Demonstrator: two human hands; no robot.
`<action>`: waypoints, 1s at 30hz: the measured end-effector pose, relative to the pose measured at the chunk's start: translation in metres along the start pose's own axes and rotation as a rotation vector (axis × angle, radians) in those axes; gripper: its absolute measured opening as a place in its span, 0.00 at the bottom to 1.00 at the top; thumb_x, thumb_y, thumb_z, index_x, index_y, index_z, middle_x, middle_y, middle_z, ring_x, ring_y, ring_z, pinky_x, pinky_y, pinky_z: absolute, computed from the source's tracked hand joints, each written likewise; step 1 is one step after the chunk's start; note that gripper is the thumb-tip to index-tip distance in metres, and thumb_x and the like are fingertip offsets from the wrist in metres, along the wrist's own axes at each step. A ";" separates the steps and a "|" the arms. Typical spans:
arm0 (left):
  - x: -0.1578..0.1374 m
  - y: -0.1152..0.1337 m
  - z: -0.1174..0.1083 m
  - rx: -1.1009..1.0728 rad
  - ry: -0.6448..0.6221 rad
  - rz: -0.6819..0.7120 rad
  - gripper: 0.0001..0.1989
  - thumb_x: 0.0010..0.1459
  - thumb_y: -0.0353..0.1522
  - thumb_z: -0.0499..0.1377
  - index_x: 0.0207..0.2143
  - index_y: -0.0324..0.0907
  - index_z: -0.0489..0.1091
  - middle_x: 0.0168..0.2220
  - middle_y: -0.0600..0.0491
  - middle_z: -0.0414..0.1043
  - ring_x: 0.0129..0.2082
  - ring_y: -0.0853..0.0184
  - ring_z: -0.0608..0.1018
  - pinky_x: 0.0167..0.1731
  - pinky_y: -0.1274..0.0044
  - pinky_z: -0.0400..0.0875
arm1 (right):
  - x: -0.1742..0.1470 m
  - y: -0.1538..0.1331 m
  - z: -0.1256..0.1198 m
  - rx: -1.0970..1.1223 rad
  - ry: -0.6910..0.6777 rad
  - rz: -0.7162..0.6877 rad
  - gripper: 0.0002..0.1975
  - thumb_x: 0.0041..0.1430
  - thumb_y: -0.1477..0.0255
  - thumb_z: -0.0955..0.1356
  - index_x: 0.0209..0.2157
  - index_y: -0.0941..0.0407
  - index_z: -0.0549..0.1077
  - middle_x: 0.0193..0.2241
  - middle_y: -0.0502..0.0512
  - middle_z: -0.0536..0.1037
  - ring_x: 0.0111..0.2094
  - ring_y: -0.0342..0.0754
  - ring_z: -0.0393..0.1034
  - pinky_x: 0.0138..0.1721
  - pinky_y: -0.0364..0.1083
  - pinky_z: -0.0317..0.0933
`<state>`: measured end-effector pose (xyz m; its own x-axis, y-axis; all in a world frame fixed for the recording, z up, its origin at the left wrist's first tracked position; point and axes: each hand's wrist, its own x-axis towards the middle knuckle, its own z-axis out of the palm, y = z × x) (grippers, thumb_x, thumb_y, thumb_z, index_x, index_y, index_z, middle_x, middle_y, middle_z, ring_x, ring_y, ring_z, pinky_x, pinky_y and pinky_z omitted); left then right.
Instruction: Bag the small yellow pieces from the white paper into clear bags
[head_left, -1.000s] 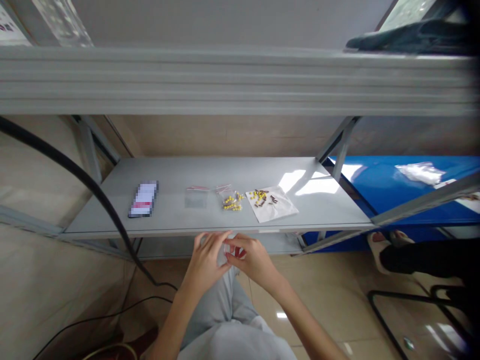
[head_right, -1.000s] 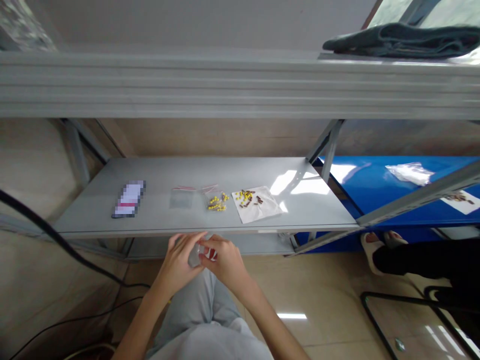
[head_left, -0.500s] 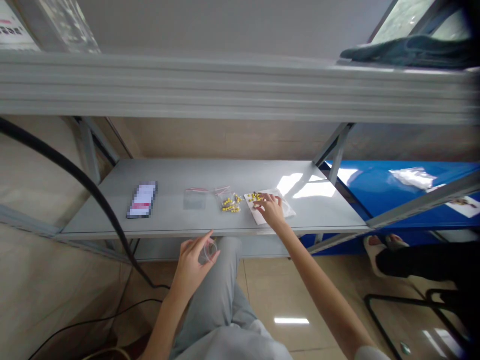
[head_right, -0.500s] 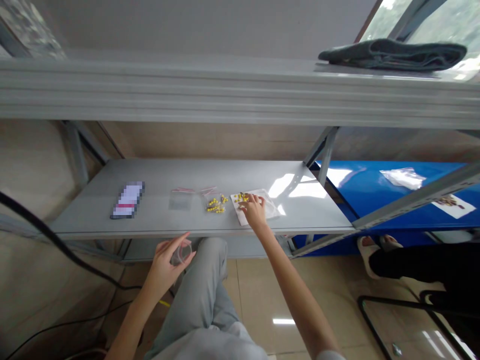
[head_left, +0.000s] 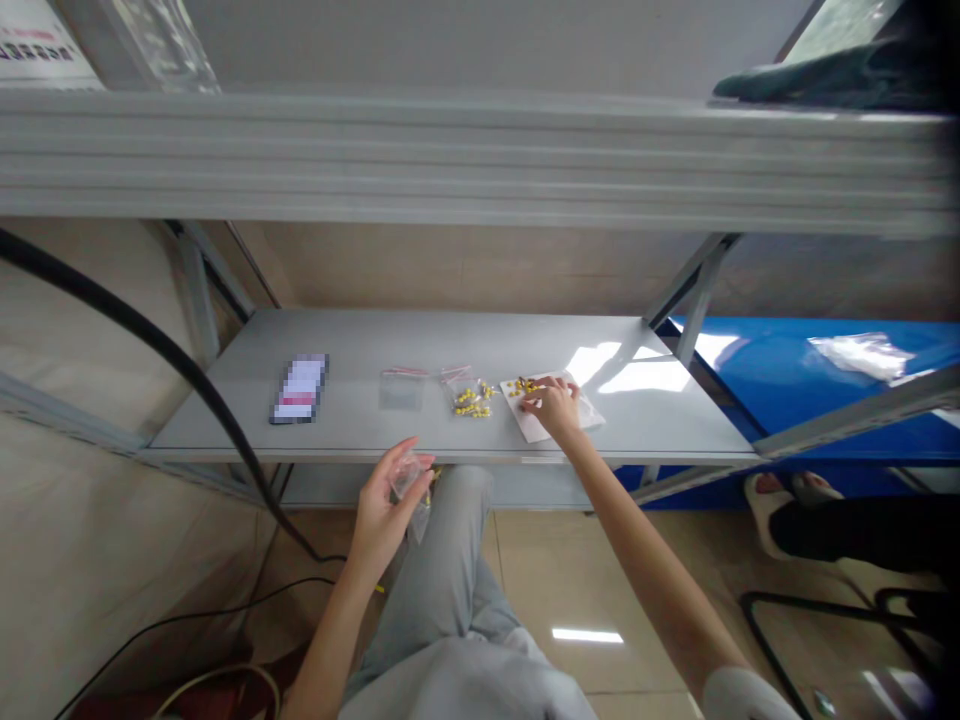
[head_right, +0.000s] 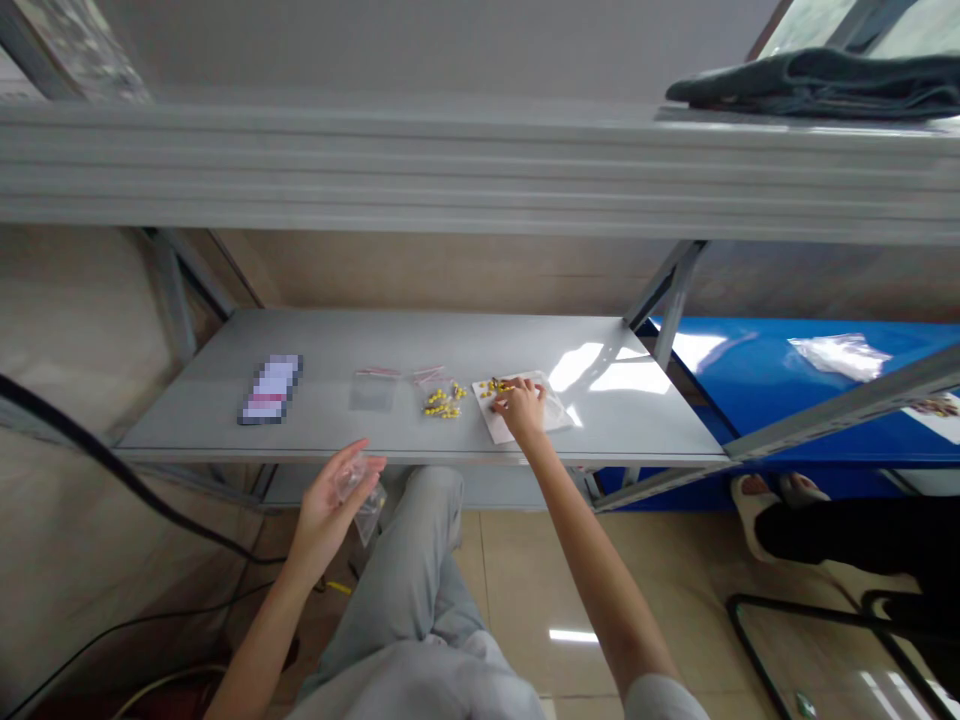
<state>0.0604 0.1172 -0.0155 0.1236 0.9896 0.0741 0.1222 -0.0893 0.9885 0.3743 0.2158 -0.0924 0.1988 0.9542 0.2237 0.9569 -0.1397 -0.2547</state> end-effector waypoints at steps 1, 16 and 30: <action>0.001 0.004 0.001 -0.099 0.013 -0.049 0.24 0.52 0.38 0.61 0.50 0.41 0.65 0.40 0.48 0.76 0.43 0.64 0.76 0.47 0.73 0.66 | 0.000 0.001 0.001 0.002 0.001 0.022 0.07 0.53 0.72 0.67 0.27 0.52 0.78 0.43 0.55 0.74 0.46 0.53 0.60 0.49 0.54 0.44; -0.010 0.014 0.007 0.156 -0.063 0.101 0.19 0.51 0.31 0.61 0.47 0.42 0.69 0.35 0.52 0.75 0.37 0.68 0.76 0.44 0.75 0.68 | -0.008 -0.030 -0.038 0.136 0.039 0.064 0.07 0.49 0.66 0.70 0.25 0.53 0.78 0.38 0.56 0.75 0.45 0.56 0.64 0.48 0.56 0.51; -0.007 0.004 0.020 0.387 -0.120 0.294 0.08 0.48 0.25 0.59 0.33 0.42 0.73 0.33 0.51 0.77 0.35 0.63 0.76 0.41 0.73 0.67 | -0.113 -0.153 -0.110 0.808 -0.200 -0.399 0.03 0.48 0.68 0.73 0.26 0.52 0.79 0.35 0.54 0.75 0.39 0.48 0.69 0.44 0.49 0.61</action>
<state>0.0795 0.1078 -0.0144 0.3177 0.8981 0.3040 0.4190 -0.4206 0.8047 0.2292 0.0998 0.0248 -0.2266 0.9302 0.2888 0.4927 0.3652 -0.7898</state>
